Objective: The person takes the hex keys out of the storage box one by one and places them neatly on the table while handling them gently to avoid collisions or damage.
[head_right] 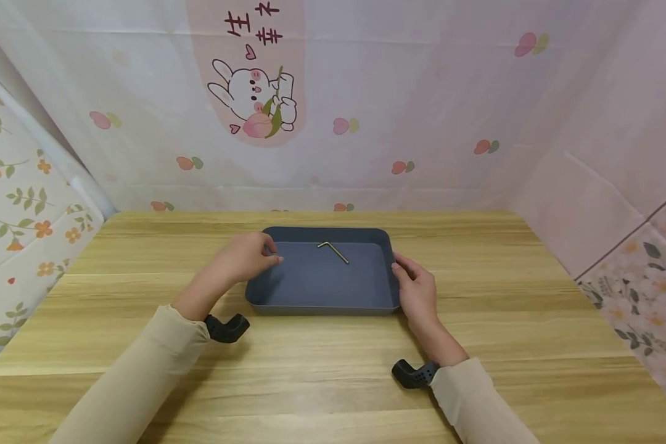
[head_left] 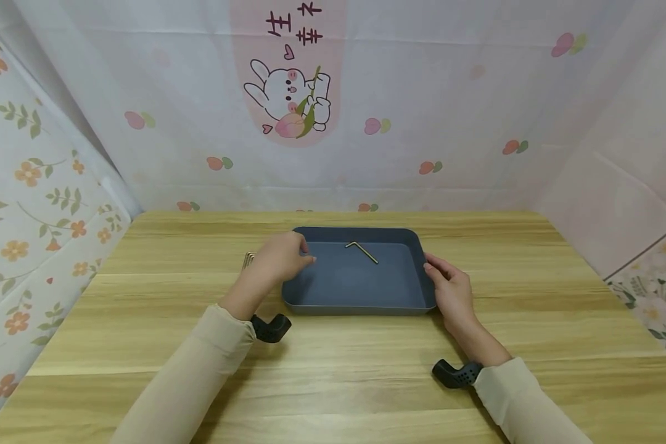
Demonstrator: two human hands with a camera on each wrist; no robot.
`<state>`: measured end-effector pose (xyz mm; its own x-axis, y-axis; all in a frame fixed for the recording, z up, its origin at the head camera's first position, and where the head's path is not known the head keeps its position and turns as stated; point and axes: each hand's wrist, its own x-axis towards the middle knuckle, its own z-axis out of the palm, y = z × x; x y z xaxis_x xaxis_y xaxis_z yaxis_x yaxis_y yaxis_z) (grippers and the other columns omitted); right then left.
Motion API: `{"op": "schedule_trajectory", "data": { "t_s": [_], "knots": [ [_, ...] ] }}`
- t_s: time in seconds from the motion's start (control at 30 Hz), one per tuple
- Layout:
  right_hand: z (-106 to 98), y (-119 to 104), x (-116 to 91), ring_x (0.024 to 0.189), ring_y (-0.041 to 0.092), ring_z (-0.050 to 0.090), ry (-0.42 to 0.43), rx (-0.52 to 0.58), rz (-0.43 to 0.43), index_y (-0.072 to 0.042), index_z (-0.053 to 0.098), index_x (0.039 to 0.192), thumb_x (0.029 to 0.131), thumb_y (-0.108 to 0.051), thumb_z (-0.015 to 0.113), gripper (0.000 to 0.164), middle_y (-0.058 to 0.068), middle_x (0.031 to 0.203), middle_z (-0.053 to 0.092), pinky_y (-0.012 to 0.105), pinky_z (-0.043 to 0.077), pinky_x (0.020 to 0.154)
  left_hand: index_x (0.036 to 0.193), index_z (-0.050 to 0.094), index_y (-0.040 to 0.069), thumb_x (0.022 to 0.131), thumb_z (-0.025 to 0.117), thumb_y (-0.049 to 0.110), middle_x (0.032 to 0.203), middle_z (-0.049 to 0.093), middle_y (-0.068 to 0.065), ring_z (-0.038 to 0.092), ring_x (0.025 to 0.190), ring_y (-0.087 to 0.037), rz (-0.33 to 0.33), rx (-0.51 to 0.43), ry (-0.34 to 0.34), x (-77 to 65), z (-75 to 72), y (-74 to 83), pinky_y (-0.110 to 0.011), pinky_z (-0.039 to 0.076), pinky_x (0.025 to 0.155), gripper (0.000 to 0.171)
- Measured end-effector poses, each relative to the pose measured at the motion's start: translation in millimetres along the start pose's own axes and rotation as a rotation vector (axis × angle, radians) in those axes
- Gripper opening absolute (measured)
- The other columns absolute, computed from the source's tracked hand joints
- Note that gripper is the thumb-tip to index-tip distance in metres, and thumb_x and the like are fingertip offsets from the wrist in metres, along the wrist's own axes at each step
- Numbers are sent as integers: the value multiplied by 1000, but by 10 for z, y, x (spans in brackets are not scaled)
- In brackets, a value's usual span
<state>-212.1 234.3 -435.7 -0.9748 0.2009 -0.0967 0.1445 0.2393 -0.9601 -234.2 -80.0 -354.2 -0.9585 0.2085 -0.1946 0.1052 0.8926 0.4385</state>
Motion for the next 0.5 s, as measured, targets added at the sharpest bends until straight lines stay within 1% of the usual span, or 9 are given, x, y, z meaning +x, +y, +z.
{"op": "schedule_trajectory", "data": {
  "t_s": [0.07, 0.13, 0.2, 0.27, 0.37, 0.43, 0.5],
  "knots": [
    [-10, 5, 3, 143, 16, 43, 4, -2, 0, -12, 52, 149, 107, -28, 51, 45, 7, 155, 49, 4, 37, 94, 119, 68, 6, 100, 65, 29, 103, 71, -8, 62, 66, -17, 32, 17, -53, 36, -11, 91, -32, 52, 67, 30],
    [-19, 7, 3, 142, 16, 43, 7, -3, 0, -12, 52, 149, 107, -28, 51, 45, 7, 155, 50, 4, 37, 94, 115, 69, 6, 100, 64, 28, 88, 68, -5, 62, 60, -17, 58, 17, -103, 83, -19, 183, -29, 52, 62, 27],
    [-27, 4, -3, 142, 16, 43, 9, 1, 1, -12, 52, 148, 107, -28, 51, 44, 7, 155, 50, 4, 37, 93, 112, 71, 7, 101, 64, 29, 73, 62, -2, 60, 53, -16, 70, 19, -145, 148, -17, 267, -28, 52, 56, 26],
    [-32, 0, -8, 141, 16, 44, 10, 4, 1, -12, 53, 148, 107, -27, 51, 44, 7, 154, 50, 4, 37, 93, 108, 73, 7, 101, 63, 29, 68, 57, 0, 58, 52, -14, 76, 15, -178, 219, -9, 330, -28, 53, 55, 25],
    [-28, -6, -13, 142, 17, 44, 5, 2, 1, -12, 53, 148, 107, -27, 51, 44, 8, 154, 50, 4, 37, 92, 107, 73, 6, 102, 62, 29, 73, 62, -5, 59, 54, -15, 71, 5, -213, 333, 12, 380, -32, 58, 61, 26],
    [-21, -8, -12, 142, 18, 43, -2, -2, -1, -12, 52, 148, 107, -28, 52, 45, 8, 155, 50, 5, 38, 93, 109, 73, 6, 102, 62, 29, 86, 67, -8, 62, 60, -16, 67, -1, -228, 401, 31, 390, -35, 61, 68, 26],
    [-19, -9, -11, 142, 18, 44, -5, -2, -5, -12, 52, 148, 107, -28, 52, 45, 8, 155, 50, 6, 38, 94, 111, 72, 6, 102, 61, 29, 96, 69, -10, 66, 66, -19, 69, -1, -237, 465, 49, 398, -38, 62, 72, 26]
  ]
}}
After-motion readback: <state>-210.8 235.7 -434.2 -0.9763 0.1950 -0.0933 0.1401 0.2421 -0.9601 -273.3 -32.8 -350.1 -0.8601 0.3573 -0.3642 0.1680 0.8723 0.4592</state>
